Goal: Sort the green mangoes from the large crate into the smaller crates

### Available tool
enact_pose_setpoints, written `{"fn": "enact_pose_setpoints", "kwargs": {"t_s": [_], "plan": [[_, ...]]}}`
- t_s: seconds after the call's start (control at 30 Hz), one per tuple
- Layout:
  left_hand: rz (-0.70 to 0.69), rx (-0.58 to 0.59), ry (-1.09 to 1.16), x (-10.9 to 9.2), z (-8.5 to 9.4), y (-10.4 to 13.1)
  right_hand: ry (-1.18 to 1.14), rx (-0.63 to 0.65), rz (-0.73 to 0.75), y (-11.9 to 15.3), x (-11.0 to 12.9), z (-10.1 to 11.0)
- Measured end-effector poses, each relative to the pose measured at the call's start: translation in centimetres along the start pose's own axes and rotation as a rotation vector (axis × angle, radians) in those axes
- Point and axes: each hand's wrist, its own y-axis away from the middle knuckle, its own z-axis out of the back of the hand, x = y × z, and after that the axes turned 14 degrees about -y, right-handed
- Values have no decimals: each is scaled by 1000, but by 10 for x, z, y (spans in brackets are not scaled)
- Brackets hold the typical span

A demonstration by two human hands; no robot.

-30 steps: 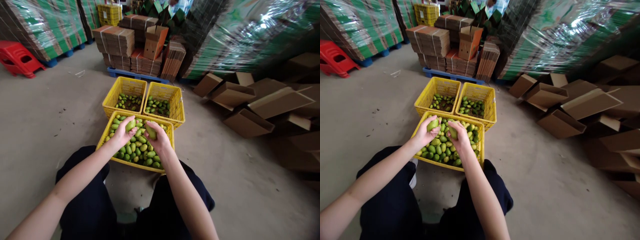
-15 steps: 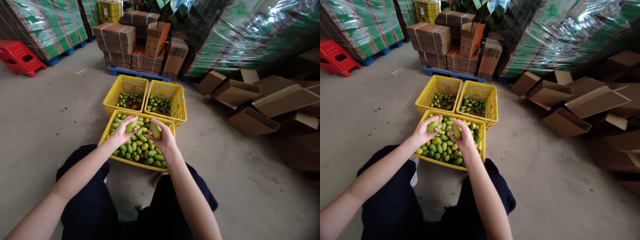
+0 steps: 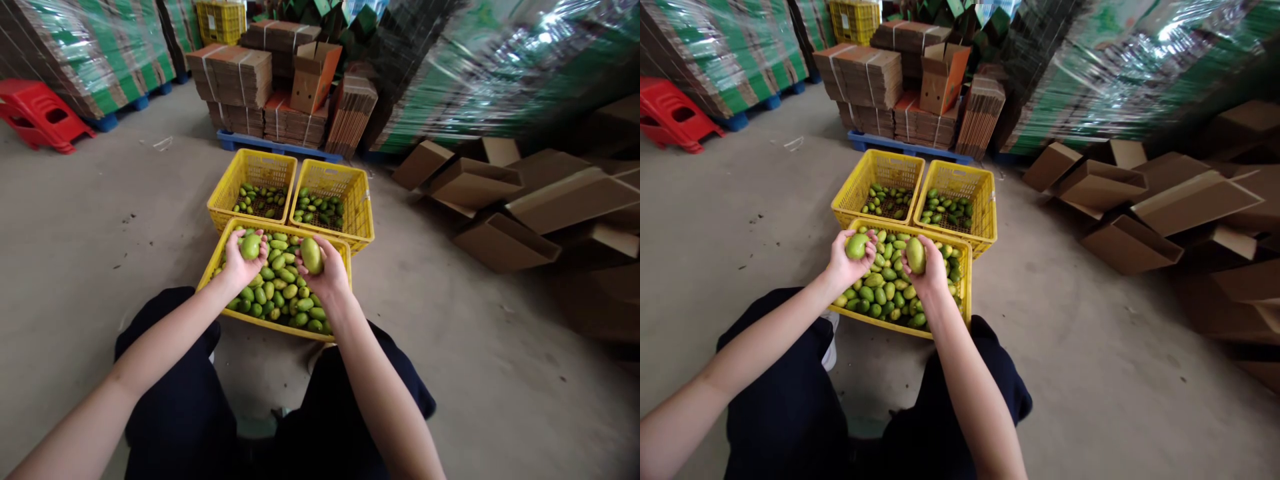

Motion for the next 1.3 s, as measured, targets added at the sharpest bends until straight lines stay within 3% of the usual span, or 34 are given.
{"fn": "enact_pose_setpoints", "kwargs": {"t_s": [0.1, 0.3, 0.43, 0.57, 0.97, 1.17, 1.3], "plan": [[-1, -17, -30, -1, 1, -2, -35, -19, -62, 0, -1, 2], [154, 46, -75, 3, -1, -1, -20, 64, -126, -1, -5, 2], [133, 81, -166, 6, -2, 3, 86, 122, -181, 2, -4, 0], [150, 102, -213, 8, -2, 4, 154, 79, -196, 1, -3, -1], [175, 167, -229, 14, -3, -2, 78, 48, -231, -4, -7, 4], [142, 201, -267, 14, -3, 0, 66, 151, -302, -2, -8, 3], [99, 241, -313, 13, -5, 3, 103, 151, -292, 2, -6, 0]]}}
